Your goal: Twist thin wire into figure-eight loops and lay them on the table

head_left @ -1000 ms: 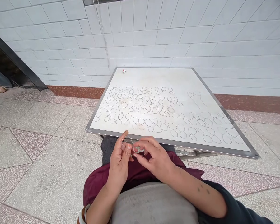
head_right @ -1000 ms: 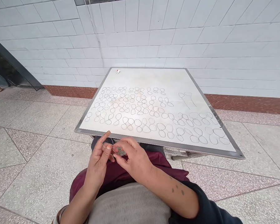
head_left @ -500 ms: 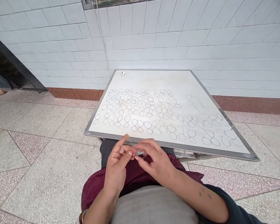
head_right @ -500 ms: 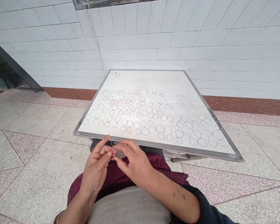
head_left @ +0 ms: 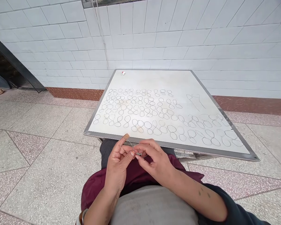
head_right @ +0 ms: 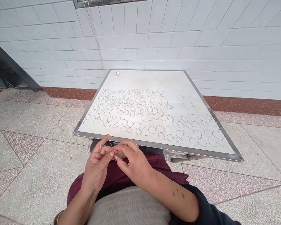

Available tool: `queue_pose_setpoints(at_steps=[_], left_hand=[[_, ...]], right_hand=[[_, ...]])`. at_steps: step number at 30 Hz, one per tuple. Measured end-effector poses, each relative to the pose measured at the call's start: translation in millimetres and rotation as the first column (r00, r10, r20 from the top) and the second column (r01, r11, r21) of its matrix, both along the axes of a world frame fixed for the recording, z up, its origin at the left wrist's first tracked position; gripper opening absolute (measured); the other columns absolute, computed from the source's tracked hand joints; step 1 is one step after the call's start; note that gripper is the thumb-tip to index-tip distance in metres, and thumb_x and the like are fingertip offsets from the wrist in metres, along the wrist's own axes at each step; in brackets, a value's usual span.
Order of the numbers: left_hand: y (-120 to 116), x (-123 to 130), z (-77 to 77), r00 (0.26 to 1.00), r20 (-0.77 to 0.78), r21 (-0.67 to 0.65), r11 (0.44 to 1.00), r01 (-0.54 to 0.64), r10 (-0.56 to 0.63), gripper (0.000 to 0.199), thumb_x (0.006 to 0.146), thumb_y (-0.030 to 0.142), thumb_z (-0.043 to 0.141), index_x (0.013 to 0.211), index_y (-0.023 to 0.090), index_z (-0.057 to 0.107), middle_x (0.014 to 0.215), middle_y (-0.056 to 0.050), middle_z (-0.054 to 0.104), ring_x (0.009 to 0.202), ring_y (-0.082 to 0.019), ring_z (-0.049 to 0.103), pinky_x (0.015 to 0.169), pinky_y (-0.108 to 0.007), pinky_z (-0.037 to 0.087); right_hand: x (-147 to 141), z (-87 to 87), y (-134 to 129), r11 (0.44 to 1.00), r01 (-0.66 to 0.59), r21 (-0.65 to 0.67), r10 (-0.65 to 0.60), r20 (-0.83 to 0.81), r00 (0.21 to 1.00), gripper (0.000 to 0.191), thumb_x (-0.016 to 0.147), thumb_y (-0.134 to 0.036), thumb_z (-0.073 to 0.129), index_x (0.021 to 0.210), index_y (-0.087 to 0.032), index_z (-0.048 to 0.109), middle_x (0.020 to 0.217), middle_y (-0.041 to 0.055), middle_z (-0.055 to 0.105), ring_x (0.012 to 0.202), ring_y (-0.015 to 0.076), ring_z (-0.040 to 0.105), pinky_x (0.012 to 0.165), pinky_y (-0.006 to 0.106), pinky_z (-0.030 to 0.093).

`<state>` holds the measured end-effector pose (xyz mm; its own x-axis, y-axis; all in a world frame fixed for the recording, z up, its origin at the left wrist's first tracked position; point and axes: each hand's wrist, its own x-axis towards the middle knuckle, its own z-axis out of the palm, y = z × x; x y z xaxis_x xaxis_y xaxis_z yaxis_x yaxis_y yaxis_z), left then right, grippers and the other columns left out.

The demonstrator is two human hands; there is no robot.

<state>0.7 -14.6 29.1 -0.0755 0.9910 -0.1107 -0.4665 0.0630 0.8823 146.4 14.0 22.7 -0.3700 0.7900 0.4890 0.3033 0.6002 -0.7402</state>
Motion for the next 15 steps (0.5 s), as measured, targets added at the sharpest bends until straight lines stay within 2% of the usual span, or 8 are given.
queue_pose_setpoints(at_steps=[5,15], left_hand=[[-1,1,3.3,0.998,-0.054,0.017,0.999,-0.037,0.037,0.052,0.08,0.019,0.07,0.13,0.027,0.055,0.083,0.003,0.066,0.084,-0.012,0.062,0.09,-0.028,0.046],[-6,-2,10.5,0.999,-0.033,0.043,0.999,-0.004,0.005,0.053,0.078,0.017,0.072,0.127,0.029,0.057,0.079,0.005,0.066,0.081,-0.01,0.062,0.091,-0.026,0.045]], right_hand=[[-1,1.4,-1,1.0,-0.005,-0.013,0.005,-0.022,1.0,0.029,0.087,-0.011,0.056,0.112,-0.025,0.06,0.103,0.0063,0.056,0.078,0.0136,0.062,0.07,0.029,0.061],[1,6.4,-7,1.0,-0.018,0.013,0.018,-0.005,1.0,0.03,0.086,-0.011,0.055,0.111,-0.025,0.06,0.105,0.0064,0.056,0.081,0.0143,0.062,0.07,0.029,0.06]])
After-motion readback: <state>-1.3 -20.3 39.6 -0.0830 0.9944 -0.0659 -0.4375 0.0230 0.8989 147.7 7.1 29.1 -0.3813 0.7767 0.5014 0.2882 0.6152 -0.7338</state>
